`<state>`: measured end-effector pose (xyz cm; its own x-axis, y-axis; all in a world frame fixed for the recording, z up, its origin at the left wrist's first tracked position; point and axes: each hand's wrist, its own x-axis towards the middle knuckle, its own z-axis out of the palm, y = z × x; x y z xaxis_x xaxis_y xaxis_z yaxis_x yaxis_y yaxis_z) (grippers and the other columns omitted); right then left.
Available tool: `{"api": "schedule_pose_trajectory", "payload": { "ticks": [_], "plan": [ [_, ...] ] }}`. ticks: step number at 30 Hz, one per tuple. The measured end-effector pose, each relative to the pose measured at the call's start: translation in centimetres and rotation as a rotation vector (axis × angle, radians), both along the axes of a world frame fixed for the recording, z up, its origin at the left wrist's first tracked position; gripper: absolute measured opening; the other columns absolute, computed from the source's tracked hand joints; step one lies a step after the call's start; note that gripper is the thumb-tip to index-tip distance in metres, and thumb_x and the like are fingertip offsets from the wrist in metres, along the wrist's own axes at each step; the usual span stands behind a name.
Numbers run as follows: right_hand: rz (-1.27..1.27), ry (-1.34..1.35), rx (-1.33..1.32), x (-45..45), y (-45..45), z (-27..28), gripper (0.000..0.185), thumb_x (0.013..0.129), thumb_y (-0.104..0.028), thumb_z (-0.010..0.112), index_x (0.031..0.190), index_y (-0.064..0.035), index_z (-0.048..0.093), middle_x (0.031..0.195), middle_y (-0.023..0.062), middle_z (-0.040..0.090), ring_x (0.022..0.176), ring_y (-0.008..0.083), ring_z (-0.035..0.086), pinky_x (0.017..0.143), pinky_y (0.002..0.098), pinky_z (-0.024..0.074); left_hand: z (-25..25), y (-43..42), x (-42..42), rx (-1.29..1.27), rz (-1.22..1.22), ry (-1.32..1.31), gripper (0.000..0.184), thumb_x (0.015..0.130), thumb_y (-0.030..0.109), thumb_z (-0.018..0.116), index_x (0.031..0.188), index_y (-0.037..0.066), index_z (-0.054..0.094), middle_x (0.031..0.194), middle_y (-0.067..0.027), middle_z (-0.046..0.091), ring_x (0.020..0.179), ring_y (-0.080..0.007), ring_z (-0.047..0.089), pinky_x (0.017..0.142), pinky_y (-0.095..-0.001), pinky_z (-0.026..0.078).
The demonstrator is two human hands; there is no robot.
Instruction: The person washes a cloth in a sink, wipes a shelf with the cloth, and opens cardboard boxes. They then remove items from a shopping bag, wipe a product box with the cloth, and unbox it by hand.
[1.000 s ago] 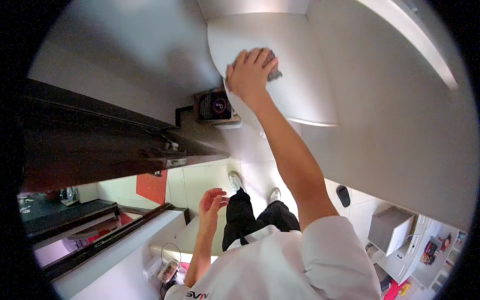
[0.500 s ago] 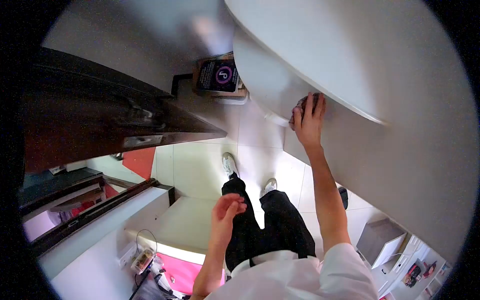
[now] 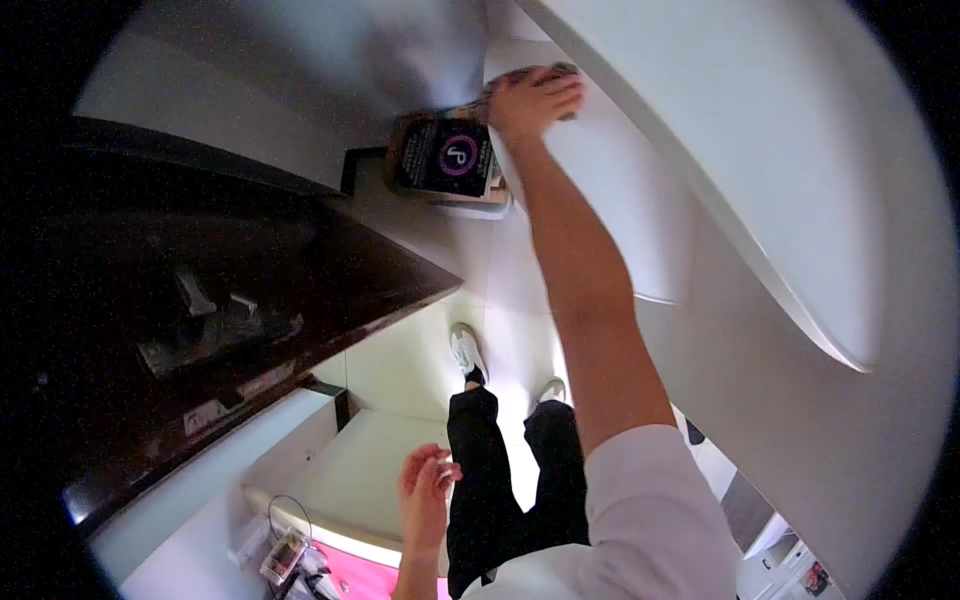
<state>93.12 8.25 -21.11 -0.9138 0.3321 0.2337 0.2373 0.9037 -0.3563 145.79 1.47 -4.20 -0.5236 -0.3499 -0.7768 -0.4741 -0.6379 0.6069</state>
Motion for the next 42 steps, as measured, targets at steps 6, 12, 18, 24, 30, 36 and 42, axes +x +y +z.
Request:
{"api": "schedule_pose_trajectory", "payload": {
  "ticks": [6, 12, 18, 24, 30, 36, 42],
  "plan": [
    [0.273, 0.240, 0.081, 8.2, 0.9, 0.9, 0.056, 0.082, -0.032, 0.054, 0.119, 0.0088, 0.049, 0.126, 0.0361, 0.039, 0.120, 0.0495, 0.036, 0.106, 0.0577, 0.0166, 0.9, 0.3, -1.6, 0.088, -0.027, -0.059, 0.019, 0.093, 0.007, 0.049, 0.110, 0.000, 0.052, 0.103, -0.0108, 0.058, 0.080, -0.0157, 0.061, 0.078, -0.0290, 0.051],
    [0.213, 0.057, -0.074, 26.5, 14.0, 5.9, 0.028, 0.070, -0.004, 0.062, 0.096, -0.0002, 0.053, 0.121, 0.0189, 0.048, 0.116, 0.0357, 0.043, 0.097, 0.0484, 0.0346, 2.3, 0.6, -2.5, 0.106, -0.143, 0.047, 0.018, 0.095, 0.010, 0.048, 0.109, 0.001, 0.053, 0.100, -0.0105, 0.060, 0.082, -0.0155, 0.062, 0.078, -0.0304, 0.052],
    [0.182, 0.060, 0.221, 29.1, 21.6, 5.9, 0.048, 0.092, -0.018, 0.049, 0.132, 0.0055, 0.036, 0.133, 0.0299, 0.037, 0.125, 0.0454, 0.034, 0.105, 0.0522, 0.0294, -1.6, 0.0, -5.6, -0.150, -0.118, -0.022, 0.044, 0.091, 0.018, 0.059, 0.128, 0.004, 0.039, 0.116, -0.0128, 0.050, 0.098, -0.0181, 0.057, 0.083, -0.0330, 0.048],
    [-0.028, 0.110, 0.376, 12.1, 20.9, -1.5, 0.062, 0.090, -0.032, 0.047, 0.129, 0.0160, 0.036, 0.135, 0.0391, 0.030, 0.125, 0.0514, 0.031, 0.106, 0.0586, 0.0200, -6.0, -3.6, -17.8, -0.480, 0.274, -0.142, 0.056, 0.084, 0.026, 0.070, 0.128, 0.008, 0.040, 0.120, -0.0070, 0.048, 0.108, -0.0176, 0.048, 0.093, -0.0418, 0.036],
    [-0.252, -0.034, 0.269, -6.4, 20.1, -0.8, 0.075, 0.087, -0.039, 0.048, 0.133, 0.0173, 0.027, 0.140, 0.0373, 0.023, 0.130, 0.0481, 0.024, 0.108, 0.0584, 0.0123, -4.4, -4.2, -19.4, -0.717, 0.212, -0.136, 0.038, 0.085, 0.015, 0.068, 0.112, -0.001, 0.047, 0.112, -0.0097, 0.053, 0.099, -0.0189, 0.051, 0.090, -0.0313, 0.040],
    [-0.337, -0.060, 0.068, -12.9, 7.7, 1.1, 0.084, 0.087, -0.035, 0.044, 0.134, 0.0239, 0.007, 0.141, 0.0435, 0.006, 0.133, 0.0563, 0.004, 0.109, 0.0598, 0.0029, -6.8, -6.1, -15.9, -0.947, 0.002, -0.204, 0.020, 0.086, 0.008, 0.064, 0.092, -0.008, 0.054, 0.093, -0.0084, 0.060, 0.086, -0.0183, 0.056, 0.084, -0.0295, 0.045],
    [-0.053, 0.243, 0.357, -9.8, -7.5, -1.5, 0.061, 0.084, -0.023, 0.047, 0.126, 0.0205, 0.038, 0.132, 0.0419, 0.033, 0.124, 0.0538, 0.032, 0.106, 0.0582, 0.0192, -4.2, -6.7, -13.9, -0.848, 0.088, -0.253, 0.024, 0.085, 0.004, 0.062, 0.105, -0.007, 0.055, 0.105, -0.0121, 0.058, 0.092, -0.0207, 0.053, 0.088, -0.0320, 0.041]
  ]
}}
